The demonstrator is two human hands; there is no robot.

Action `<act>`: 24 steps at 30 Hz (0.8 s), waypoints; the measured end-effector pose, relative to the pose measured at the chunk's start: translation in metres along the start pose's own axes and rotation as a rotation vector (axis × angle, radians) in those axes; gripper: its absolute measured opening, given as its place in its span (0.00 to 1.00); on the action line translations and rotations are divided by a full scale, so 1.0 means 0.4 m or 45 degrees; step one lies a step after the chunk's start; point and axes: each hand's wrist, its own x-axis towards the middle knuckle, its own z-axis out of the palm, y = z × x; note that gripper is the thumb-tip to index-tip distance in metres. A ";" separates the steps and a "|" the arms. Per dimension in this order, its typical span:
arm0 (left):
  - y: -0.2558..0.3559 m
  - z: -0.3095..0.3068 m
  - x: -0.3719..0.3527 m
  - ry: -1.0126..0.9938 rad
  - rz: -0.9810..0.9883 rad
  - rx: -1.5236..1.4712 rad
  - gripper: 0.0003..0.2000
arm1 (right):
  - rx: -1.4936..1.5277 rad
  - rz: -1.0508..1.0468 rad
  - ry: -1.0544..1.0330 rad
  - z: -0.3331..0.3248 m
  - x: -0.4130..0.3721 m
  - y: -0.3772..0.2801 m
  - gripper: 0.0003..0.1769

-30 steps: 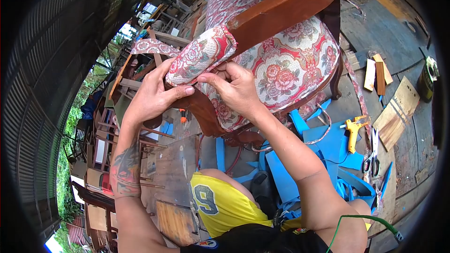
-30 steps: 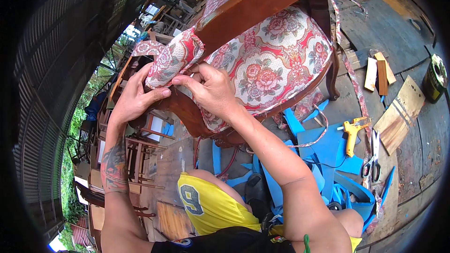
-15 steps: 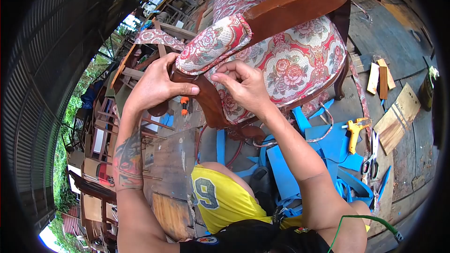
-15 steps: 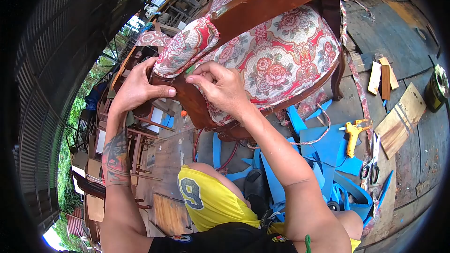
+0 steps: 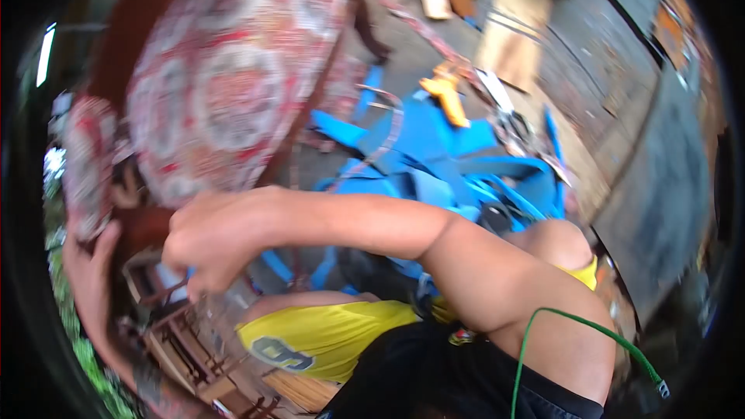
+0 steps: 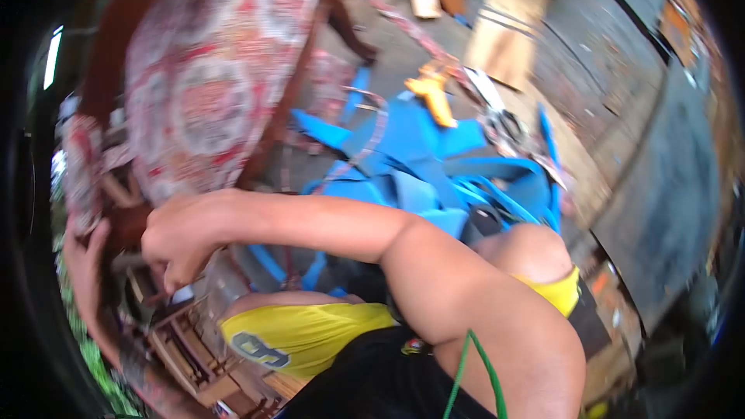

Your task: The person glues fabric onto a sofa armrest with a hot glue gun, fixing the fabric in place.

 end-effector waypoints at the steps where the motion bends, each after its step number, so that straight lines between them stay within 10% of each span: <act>1: -0.018 -0.014 0.001 0.045 0.004 0.159 0.31 | -0.002 0.069 -0.037 -0.014 -0.041 -0.004 0.21; 5: -0.106 -0.086 0.010 0.210 0.078 0.679 0.42 | 0.166 0.420 -0.175 -0.112 -0.204 0.034 0.25; 8: 0.004 0.018 -0.028 0.333 0.253 0.487 0.38 | 0.079 0.923 0.261 -0.240 -0.403 0.072 0.25; 12: 0.090 0.128 -0.091 0.626 0.792 0.333 0.33 | -0.942 1.758 1.097 -0.366 -0.759 0.264 0.14; 18: 0.024 0.411 -0.117 -0.028 1.386 0.173 0.21 | -0.761 2.388 0.912 -0.130 -0.945 0.427 0.30; 20: 0.006 0.549 -0.086 -0.318 1.023 0.051 0.16 | -0.804 2.594 1.066 -0.017 -0.936 0.488 0.42; 24: -0.040 0.794 0.001 -0.782 -0.083 -0.685 0.13 | -0.960 2.571 1.378 0.009 -0.895 0.472 0.31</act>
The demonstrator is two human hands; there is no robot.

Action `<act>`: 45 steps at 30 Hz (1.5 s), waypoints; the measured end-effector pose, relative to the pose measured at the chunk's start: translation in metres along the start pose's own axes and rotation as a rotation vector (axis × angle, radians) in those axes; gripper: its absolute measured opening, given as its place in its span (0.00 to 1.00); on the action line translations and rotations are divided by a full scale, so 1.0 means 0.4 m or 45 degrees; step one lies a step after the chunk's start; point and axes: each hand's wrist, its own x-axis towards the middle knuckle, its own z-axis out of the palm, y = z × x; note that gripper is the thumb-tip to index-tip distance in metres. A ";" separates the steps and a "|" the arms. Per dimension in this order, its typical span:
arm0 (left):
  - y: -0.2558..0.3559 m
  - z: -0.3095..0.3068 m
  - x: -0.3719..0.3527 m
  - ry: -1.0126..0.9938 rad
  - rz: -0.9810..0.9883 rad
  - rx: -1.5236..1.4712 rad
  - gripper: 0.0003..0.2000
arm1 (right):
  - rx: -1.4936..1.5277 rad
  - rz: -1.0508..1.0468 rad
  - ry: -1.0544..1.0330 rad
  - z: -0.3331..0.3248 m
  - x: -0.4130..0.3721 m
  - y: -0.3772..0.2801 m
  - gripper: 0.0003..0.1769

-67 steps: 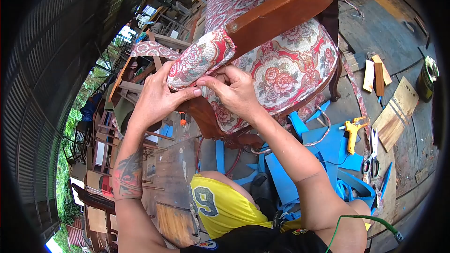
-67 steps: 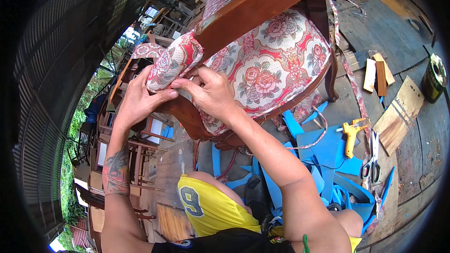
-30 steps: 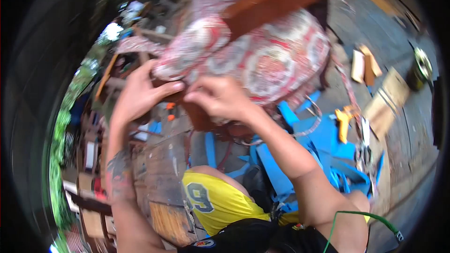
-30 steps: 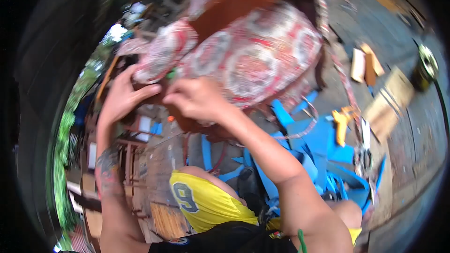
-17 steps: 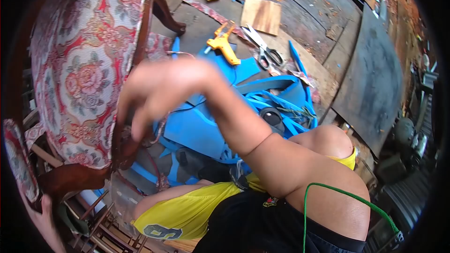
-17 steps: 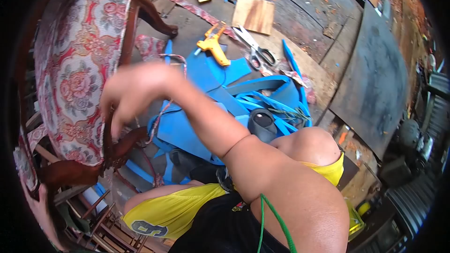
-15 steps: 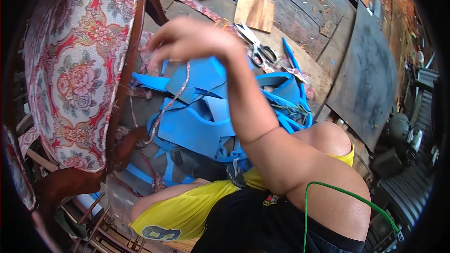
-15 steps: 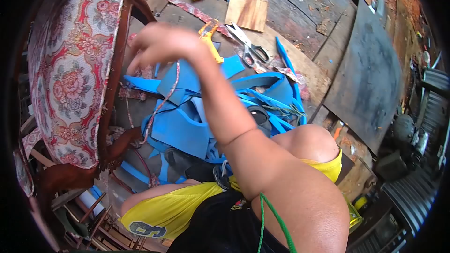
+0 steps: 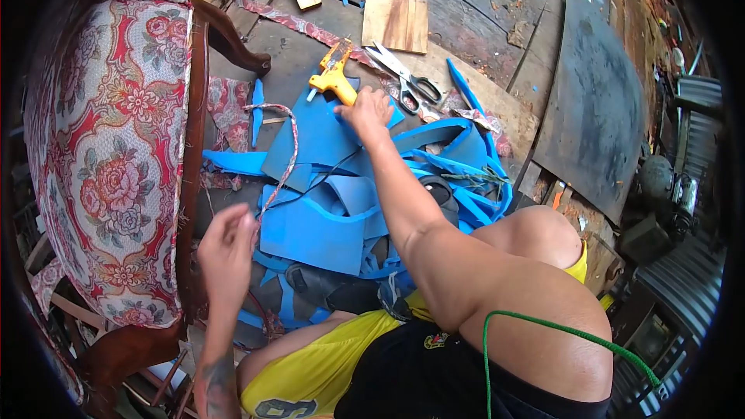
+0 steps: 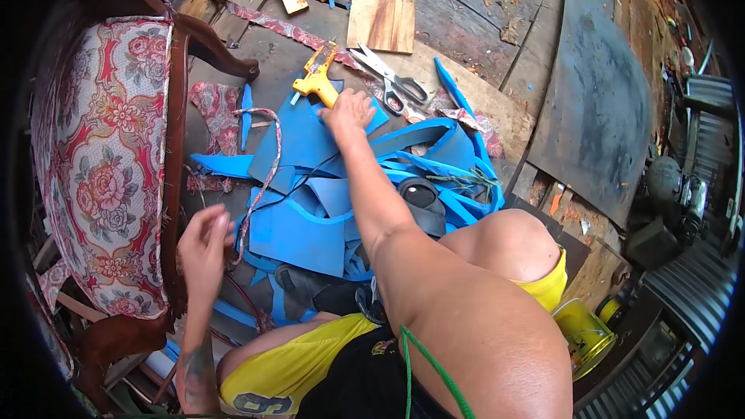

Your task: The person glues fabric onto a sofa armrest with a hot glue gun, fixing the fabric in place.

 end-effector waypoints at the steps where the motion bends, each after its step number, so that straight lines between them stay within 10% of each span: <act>1: -0.034 0.030 0.054 -0.004 0.144 0.064 0.14 | 0.170 0.098 -0.060 -0.013 0.032 0.010 0.30; 5: -0.024 0.182 0.204 -0.315 -0.088 -0.164 0.18 | -0.099 -0.165 0.644 -0.040 0.140 0.139 0.19; 11: -0.053 0.386 0.332 -0.510 -0.362 -0.687 0.25 | -0.182 0.058 0.167 -0.105 0.195 0.214 0.26; 18: 0.039 0.437 0.402 -0.408 -0.084 -0.460 0.33 | 0.281 0.135 0.324 -0.248 0.097 0.097 0.23; 24: 0.145 0.467 0.482 -0.310 0.091 -0.992 0.25 | 1.384 -0.373 -0.953 -0.412 0.022 -0.058 0.17; 27: 0.119 0.421 0.454 -0.117 0.091 -1.040 0.26 | 1.369 -0.317 -0.570 -0.315 0.136 -0.024 0.17; 30: 0.080 0.382 0.364 0.015 0.406 -0.782 0.27 | 1.618 -0.374 -0.867 -0.213 0.151 -0.019 0.19; 34: 0.042 0.265 0.153 -0.223 0.423 -0.232 0.22 | -0.296 -0.512 -0.551 -0.144 0.145 -0.054 0.31; 39: -0.059 0.152 0.031 -0.404 -0.221 0.551 0.15 | 0.130 -0.247 0.123 -0.048 0.116 -0.102 0.26; 45: -0.269 0.109 0.046 0.071 0.325 1.045 0.08 | 0.328 -0.370 -0.150 -0.019 0.202 0.017 0.14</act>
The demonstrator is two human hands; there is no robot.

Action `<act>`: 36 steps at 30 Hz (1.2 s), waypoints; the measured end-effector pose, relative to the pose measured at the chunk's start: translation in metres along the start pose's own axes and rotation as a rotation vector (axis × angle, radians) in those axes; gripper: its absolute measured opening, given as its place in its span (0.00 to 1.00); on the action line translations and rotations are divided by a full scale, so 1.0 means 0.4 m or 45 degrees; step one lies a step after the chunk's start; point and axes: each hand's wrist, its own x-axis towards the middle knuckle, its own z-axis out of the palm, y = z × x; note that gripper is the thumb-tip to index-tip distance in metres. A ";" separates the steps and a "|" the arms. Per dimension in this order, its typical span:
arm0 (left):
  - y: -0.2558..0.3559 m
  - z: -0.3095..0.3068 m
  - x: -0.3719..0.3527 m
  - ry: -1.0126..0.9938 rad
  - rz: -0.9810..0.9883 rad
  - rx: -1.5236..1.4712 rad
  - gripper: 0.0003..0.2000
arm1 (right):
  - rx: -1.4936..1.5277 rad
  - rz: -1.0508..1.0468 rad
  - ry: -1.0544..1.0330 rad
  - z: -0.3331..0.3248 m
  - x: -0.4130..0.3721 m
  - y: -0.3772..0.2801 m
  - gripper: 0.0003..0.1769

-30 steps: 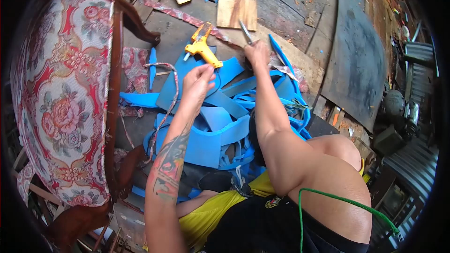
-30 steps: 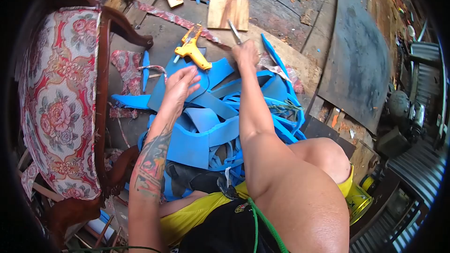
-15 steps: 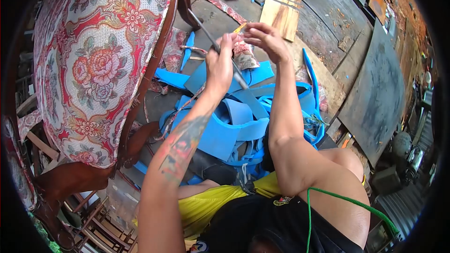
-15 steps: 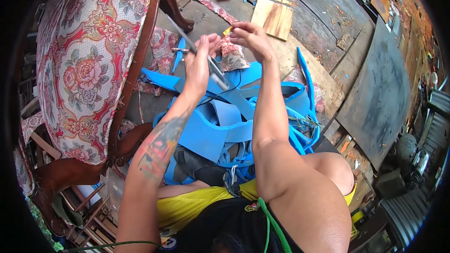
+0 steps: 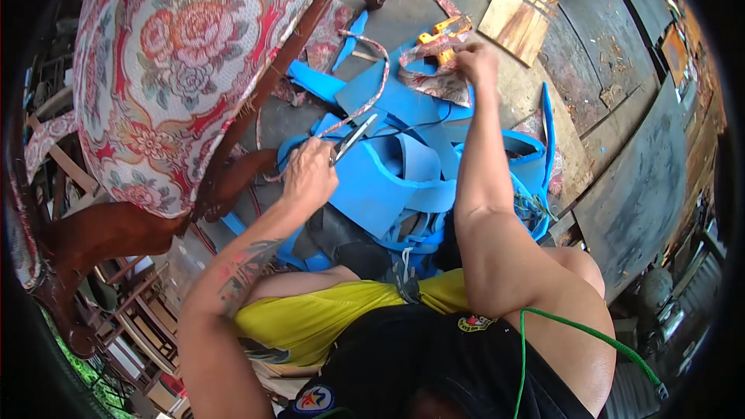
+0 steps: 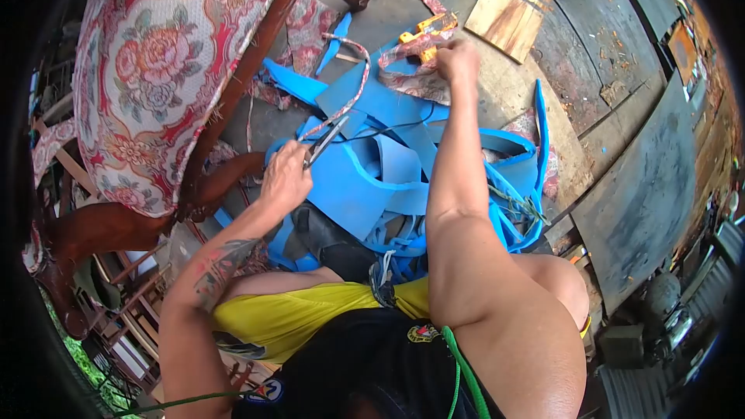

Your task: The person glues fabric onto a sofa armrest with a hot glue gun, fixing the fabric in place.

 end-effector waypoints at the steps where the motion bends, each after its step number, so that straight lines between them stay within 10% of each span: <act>1: -0.011 -0.001 -0.009 -0.121 0.052 -0.034 0.10 | 0.209 0.210 -0.115 -0.018 0.029 0.031 0.15; 3: -0.016 0.008 -0.037 -0.244 0.088 -0.078 0.11 | 0.388 0.220 0.026 -0.073 0.098 0.152 0.17; 6: -0.002 0.020 -0.069 -0.188 0.228 -0.119 0.19 | -0.732 0.242 0.787 -0.214 0.018 0.033 0.17; 9: 0.019 0.074 0.002 0.227 0.135 -0.184 0.22 | -0.198 -0.129 0.790 -0.180 0.086 0.073 0.17; 13: 0.014 0.107 0.085 0.386 0.010 -0.023 0.22 | -0.292 -0.117 -0.412 -0.024 0.073 -0.012 0.34; 17: -0.072 0.127 0.121 -0.061 -0.366 0.083 0.22 | -0.429 -0.183 0.120 0.102 -0.069 -0.044 0.52; 21: -0.068 0.079 -0.007 0.132 -0.234 0.051 0.11 | -0.448 -0.057 0.058 0.106 -0.057 -0.065 0.43; 25: -0.100 -0.035 -0.147 -0.223 -0.086 -0.525 0.10 | -0.705 -0.125 0.121 0.116 -0.013 -0.041 0.36; 30: -0.218 -0.147 -0.295 -0.424 -0.184 -0.857 0.14 | 0.084 0.335 0.176 0.021 0.006 -0.078 0.31; 36: -0.346 -0.139 -0.474 -0.403 -0.365 -0.368 0.14 | 1.067 0.369 0.206 -0.025 0.053 -0.099 0.17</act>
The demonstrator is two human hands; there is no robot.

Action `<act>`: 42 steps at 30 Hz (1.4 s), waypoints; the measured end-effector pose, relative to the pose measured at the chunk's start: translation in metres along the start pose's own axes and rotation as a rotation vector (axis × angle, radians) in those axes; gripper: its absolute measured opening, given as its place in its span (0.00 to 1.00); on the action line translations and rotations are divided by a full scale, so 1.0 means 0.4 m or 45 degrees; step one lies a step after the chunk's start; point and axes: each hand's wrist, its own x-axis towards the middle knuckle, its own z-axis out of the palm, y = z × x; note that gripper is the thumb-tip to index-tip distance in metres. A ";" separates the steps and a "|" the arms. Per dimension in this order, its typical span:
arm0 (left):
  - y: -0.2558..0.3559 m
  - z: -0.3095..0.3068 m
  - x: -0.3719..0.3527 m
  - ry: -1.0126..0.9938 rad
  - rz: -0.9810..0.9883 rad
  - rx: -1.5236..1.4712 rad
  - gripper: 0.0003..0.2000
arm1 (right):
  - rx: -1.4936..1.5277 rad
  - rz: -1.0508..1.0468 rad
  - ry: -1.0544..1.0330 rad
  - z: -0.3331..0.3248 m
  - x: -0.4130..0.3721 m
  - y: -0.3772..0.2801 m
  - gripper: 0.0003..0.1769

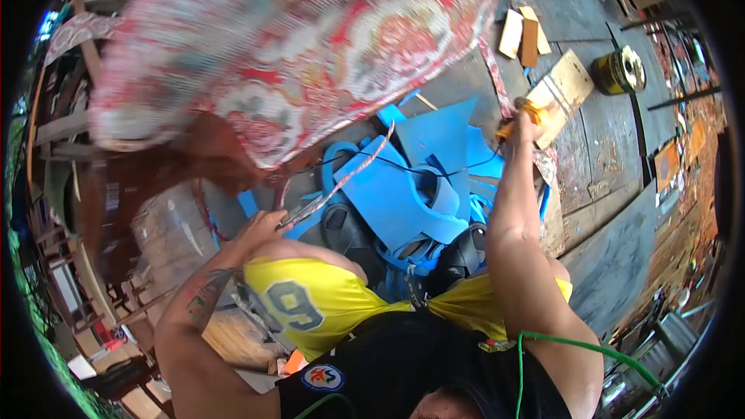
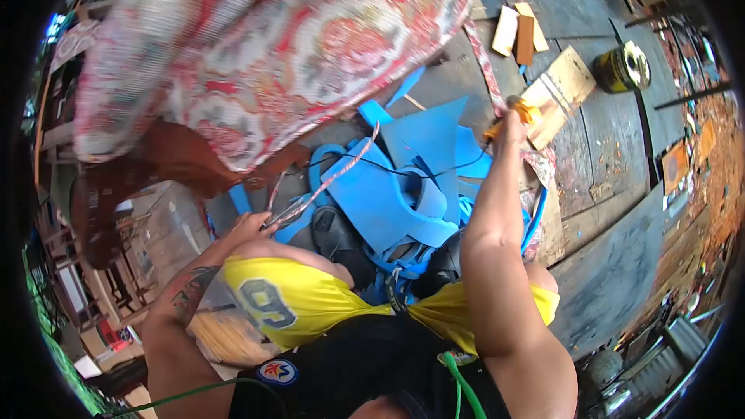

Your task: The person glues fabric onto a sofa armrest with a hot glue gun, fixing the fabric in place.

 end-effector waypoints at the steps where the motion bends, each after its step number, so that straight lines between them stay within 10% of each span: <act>1: -0.001 -0.017 -0.048 0.004 -0.032 -0.016 0.14 | 0.142 0.126 -0.094 -0.001 -0.050 -0.071 0.14; 10: -0.118 0.009 -0.447 0.484 -0.537 -0.488 0.18 | 0.426 0.313 -0.703 -0.113 -0.535 -0.482 0.17; 20: 0.235 -0.197 -0.702 1.355 -0.809 -1.627 0.16 | -0.230 0.583 -0.762 -0.341 -1.090 -0.837 0.33; 30: 0.196 -0.384 -1.098 1.824 -1.062 -2.143 0.13 | -1.047 0.446 -1.325 -0.217 -1.550 -1.057 0.21; 42: 0.063 -0.665 -1.501 2.265 -1.317 -1.849 0.14 | -0.677 0.052 -1.394 0.221 -1.797 -1.332 0.30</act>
